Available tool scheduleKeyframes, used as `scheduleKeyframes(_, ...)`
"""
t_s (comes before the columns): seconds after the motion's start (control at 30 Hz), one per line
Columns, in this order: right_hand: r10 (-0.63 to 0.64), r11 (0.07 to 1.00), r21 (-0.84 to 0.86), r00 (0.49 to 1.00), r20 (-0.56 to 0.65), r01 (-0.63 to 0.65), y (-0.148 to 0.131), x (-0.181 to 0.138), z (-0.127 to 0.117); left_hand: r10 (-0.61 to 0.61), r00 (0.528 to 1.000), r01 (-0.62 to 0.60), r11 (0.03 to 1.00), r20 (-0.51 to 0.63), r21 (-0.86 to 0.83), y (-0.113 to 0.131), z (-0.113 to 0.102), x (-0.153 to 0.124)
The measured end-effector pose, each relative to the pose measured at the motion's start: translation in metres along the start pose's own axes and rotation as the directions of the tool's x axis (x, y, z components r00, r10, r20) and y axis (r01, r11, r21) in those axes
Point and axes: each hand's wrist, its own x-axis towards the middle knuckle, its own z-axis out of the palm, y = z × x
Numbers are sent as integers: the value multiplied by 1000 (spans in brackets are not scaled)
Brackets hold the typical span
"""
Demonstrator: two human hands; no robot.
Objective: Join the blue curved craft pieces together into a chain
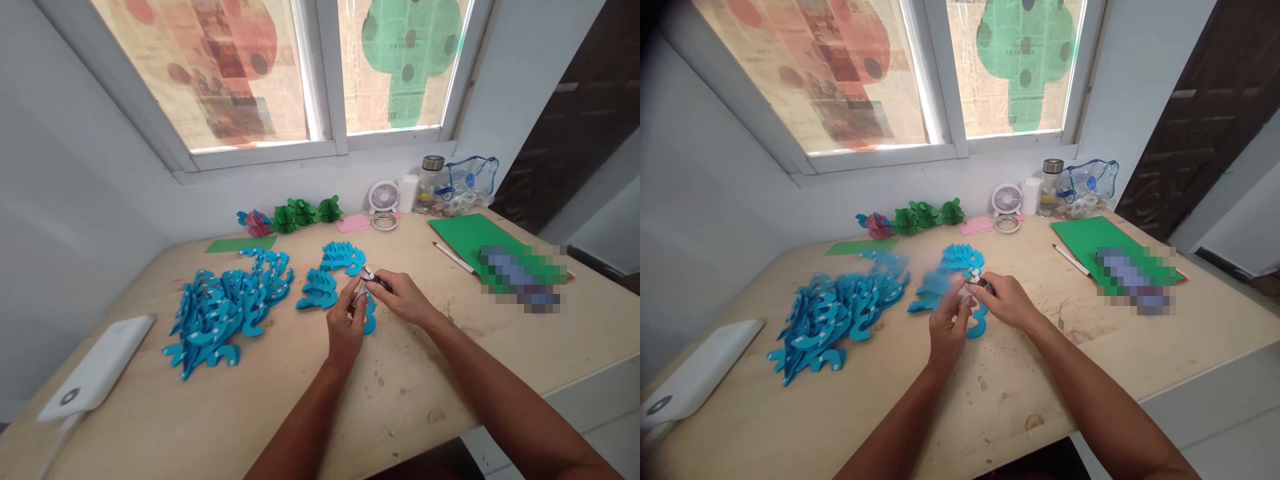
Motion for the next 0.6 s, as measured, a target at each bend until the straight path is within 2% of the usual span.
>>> scheduleKeyframes(0.6,-2,1000,-12,1000,23,3,0,-1,2,7,1000,-7,1000,-6,1,6,-1,1)
